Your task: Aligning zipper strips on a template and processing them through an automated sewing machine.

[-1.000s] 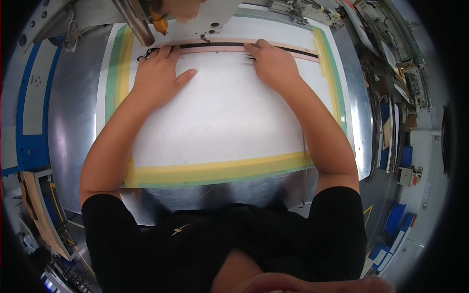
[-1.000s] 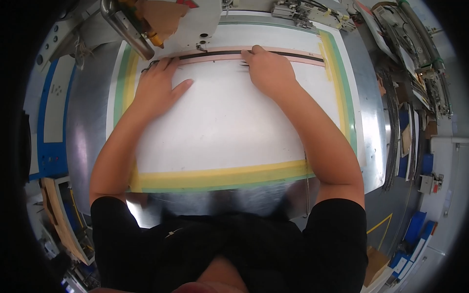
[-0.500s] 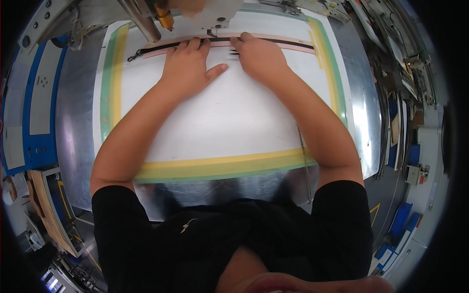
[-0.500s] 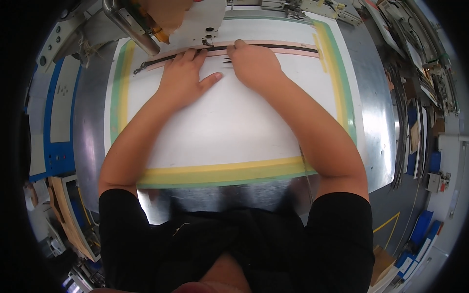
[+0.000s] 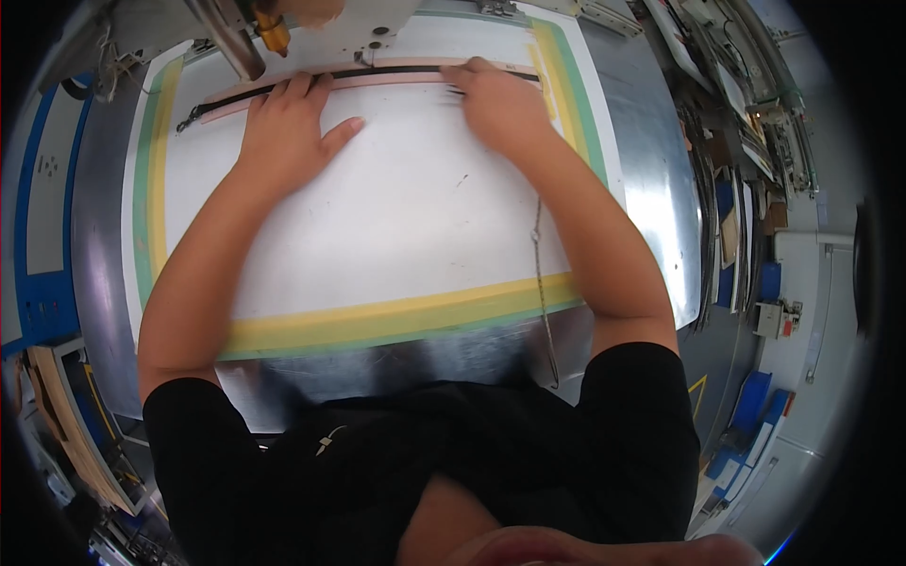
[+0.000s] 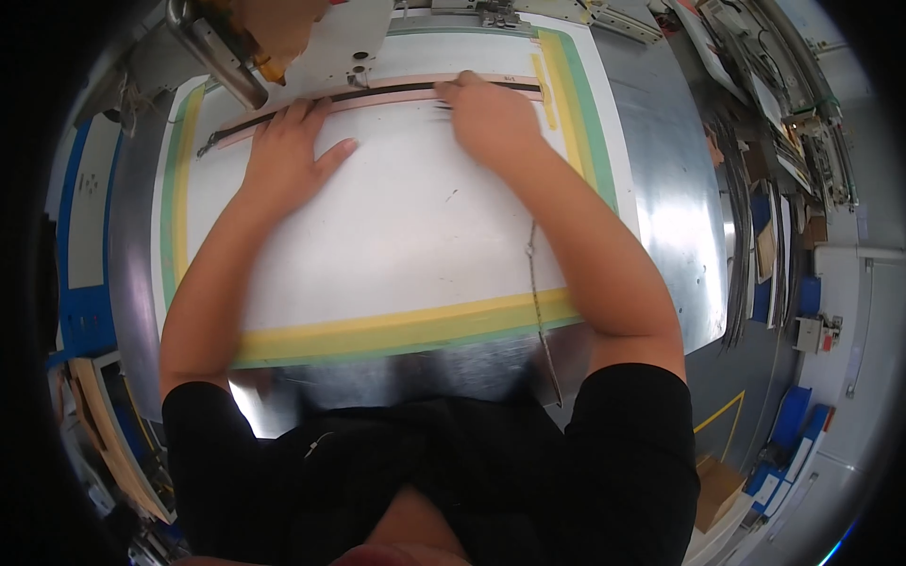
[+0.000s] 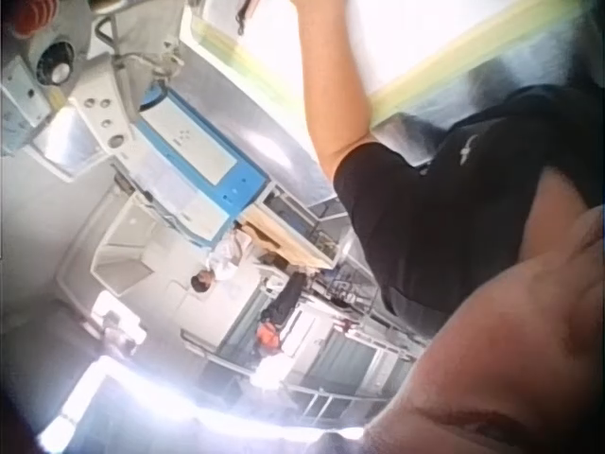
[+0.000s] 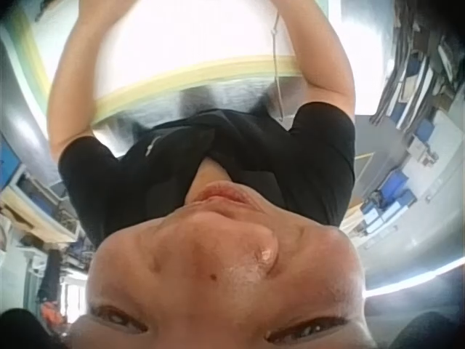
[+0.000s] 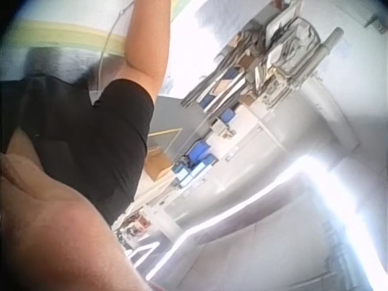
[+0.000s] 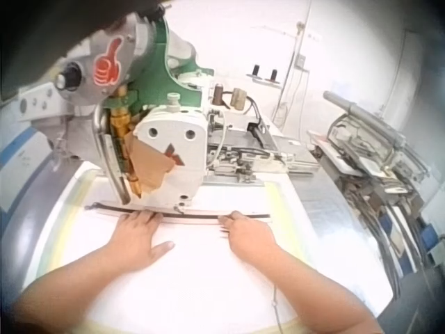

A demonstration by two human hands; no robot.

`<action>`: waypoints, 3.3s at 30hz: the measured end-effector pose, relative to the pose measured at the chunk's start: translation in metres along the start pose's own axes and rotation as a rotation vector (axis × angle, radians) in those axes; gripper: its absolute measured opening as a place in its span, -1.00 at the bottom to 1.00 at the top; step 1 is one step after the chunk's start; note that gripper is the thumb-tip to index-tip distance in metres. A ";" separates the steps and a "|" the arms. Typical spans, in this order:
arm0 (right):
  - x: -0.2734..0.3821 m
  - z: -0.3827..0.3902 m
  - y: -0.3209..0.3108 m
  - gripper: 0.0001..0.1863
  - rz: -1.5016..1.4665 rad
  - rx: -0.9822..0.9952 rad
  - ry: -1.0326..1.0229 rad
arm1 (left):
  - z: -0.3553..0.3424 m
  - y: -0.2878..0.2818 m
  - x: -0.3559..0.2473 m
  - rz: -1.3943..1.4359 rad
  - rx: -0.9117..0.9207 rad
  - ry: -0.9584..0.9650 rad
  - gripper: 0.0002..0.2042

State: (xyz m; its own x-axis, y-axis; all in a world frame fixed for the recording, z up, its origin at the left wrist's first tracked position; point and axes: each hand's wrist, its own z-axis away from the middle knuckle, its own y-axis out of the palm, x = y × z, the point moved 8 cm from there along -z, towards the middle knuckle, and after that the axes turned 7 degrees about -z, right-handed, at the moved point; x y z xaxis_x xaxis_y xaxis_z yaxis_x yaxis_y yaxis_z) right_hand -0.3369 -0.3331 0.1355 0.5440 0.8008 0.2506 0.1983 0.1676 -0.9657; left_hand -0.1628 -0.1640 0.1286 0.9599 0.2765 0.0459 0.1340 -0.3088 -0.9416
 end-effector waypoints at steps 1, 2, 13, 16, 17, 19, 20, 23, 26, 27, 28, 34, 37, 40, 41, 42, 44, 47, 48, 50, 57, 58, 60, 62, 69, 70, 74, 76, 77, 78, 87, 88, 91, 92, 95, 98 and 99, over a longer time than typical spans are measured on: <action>-0.011 0.004 -0.004 -0.51 0.019 0.005 0.027 | 0.000 0.001 0.002 0.009 0.009 -0.007 -0.32; -0.021 0.006 -0.006 -0.51 0.039 0.010 0.067 | 0.000 0.002 0.002 0.021 0.023 -0.014 -0.33; 0.020 -0.012 0.015 -0.48 0.114 0.002 -0.035 | -0.010 0.011 -0.004 0.098 0.094 -0.036 -0.30; 0.027 -0.011 0.017 -0.47 0.144 0.006 -0.061 | -0.013 0.012 -0.017 0.104 0.047 -0.020 -0.27; 0.029 -0.012 0.020 -0.47 0.151 0.006 -0.069 | -0.014 0.015 -0.021 0.104 0.043 -0.019 -0.26; 0.032 -0.015 0.023 -0.47 0.119 0.025 -0.047 | -0.014 0.017 -0.023 0.095 0.053 -0.021 -0.25; 0.033 -0.017 0.025 -0.48 0.101 0.034 -0.028 | -0.015 0.020 -0.024 0.094 0.063 -0.021 -0.25; 0.041 -0.021 0.029 -0.47 0.099 0.051 -0.037 | -0.014 0.019 -0.024 0.092 0.056 -0.018 -0.24; 0.050 -0.020 0.028 -0.43 0.138 0.018 -0.116 | -0.018 0.018 -0.028 0.103 0.050 -0.016 -0.24; 0.052 -0.019 0.030 -0.42 0.118 0.019 -0.122 | -0.017 0.018 -0.027 0.093 0.067 -0.018 -0.25; 0.050 -0.018 0.029 -0.41 0.102 0.019 -0.123 | -0.018 0.017 -0.028 0.100 0.058 -0.019 -0.25; 0.020 -0.011 0.015 -0.41 0.117 0.044 -0.017 | -0.014 0.016 -0.018 0.037 0.079 -0.045 -0.29; 0.006 -0.005 0.009 -0.40 0.117 0.083 0.023 | -0.011 0.018 -0.013 0.015 0.105 -0.071 -0.30; 0.005 -0.008 0.010 -0.39 0.103 0.070 -0.018 | -0.013 0.018 -0.011 0.011 0.104 -0.082 -0.29; 0.009 -0.011 0.012 -0.40 0.096 0.055 -0.039 | -0.012 0.017 -0.009 0.011 0.103 -0.086 -0.29; 0.009 -0.012 0.014 -0.40 0.100 0.059 -0.044 | -0.012 0.017 -0.008 0.002 0.114 -0.098 -0.28; 0.015 -0.015 0.018 -0.41 0.103 0.060 -0.074 | -0.013 0.017 -0.010 0.030 0.112 -0.080 -0.28; 0.013 -0.017 0.020 -0.41 0.116 0.073 -0.063 | -0.019 0.022 -0.023 0.033 0.096 -0.068 -0.27; 0.019 -0.018 0.022 -0.41 0.100 0.066 -0.085 | -0.018 0.021 -0.023 0.018 0.091 -0.064 -0.26; 0.022 -0.018 0.024 -0.41 0.079 0.045 -0.121 | -0.022 0.025 -0.032 0.046 0.100 -0.053 -0.25; 0.018 -0.018 0.030 -0.46 0.004 -0.013 -0.161 | -0.038 0.036 -0.062 0.096 0.122 -0.028 -0.24; 0.016 -0.017 0.030 -0.46 -0.002 -0.018 -0.161 | -0.039 0.035 -0.065 0.097 0.098 -0.030 -0.24; 0.014 -0.016 0.031 -0.48 -0.004 -0.009 -0.156 | -0.041 0.035 -0.068 0.066 0.067 -0.020 -0.24; 0.007 -0.014 0.030 -0.49 0.012 0.022 -0.137 | -0.043 0.037 -0.071 0.061 0.057 -0.017 -0.23; 0.001 -0.013 0.029 -0.59 -0.052 -0.067 -0.233 | -0.054 0.039 -0.077 0.061 0.045 0.019 -0.24; 0.001 -0.015 0.031 -0.57 -0.048 -0.058 -0.228 | -0.054 0.039 -0.077 0.067 0.067 0.017 -0.24; 0.003 -0.020 0.033 -0.50 -0.008 -0.017 -0.195 | -0.054 0.036 -0.078 0.082 0.078 0.010 -0.25; 0.006 -0.022 0.032 -0.50 0.003 -0.016 -0.179 | -0.052 0.035 -0.074 0.085 0.077 0.012 -0.27; 0.009 -0.023 0.031 -0.50 0.010 -0.023 -0.177 | -0.050 0.037 -0.071 0.086 0.092 0.014 -0.28; 0.012 -0.024 0.031 -0.50 0.020 -0.027 -0.187 | -0.047 0.038 -0.067 0.088 0.106 0.016 -0.29; 0.024 -0.021 0.038 -0.50 0.061 -0.039 -0.166 | 0.003 0.017 0.029 -0.065 0.110 -0.139 -0.43; 0.021 -0.020 0.037 -0.50 0.076 -0.039 -0.147 | 0.007 0.013 0.039 -0.070 0.107 -0.148 -0.43; 0.003 -0.008 0.027 -0.51 0.079 -0.032 -0.103 | 0.014 0.012 0.053 -0.084 0.133 -0.175 -0.45; -0.004 -0.005 0.026 -0.51 0.083 -0.021 -0.073 | 0.016 0.013 0.056 -0.085 0.144 -0.183 -0.45; -0.011 0.000 0.025 -0.53 0.064 -0.024 -0.044 | 0.018 0.016 0.054 -0.004 0.144 -0.165 -0.44; -0.013 -0.001 0.022 -0.57 0.126 0.004 0.016 | 0.018 0.013 0.044 -0.001 0.048 -0.138 -0.42; -0.017 -0.001 0.016 -0.57 0.105 0.001 0.047 | 0.016 0.016 0.040 -0.027 0.049 -0.142 -0.41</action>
State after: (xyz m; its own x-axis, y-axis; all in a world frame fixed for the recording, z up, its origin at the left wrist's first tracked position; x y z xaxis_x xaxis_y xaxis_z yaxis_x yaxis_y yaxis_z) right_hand -0.3420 -0.3446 0.1157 0.5997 0.7858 0.1512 0.1376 0.0849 -0.9868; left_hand -0.1265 -0.1430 0.1104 0.9114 0.4106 0.0269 0.1434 -0.2555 -0.9561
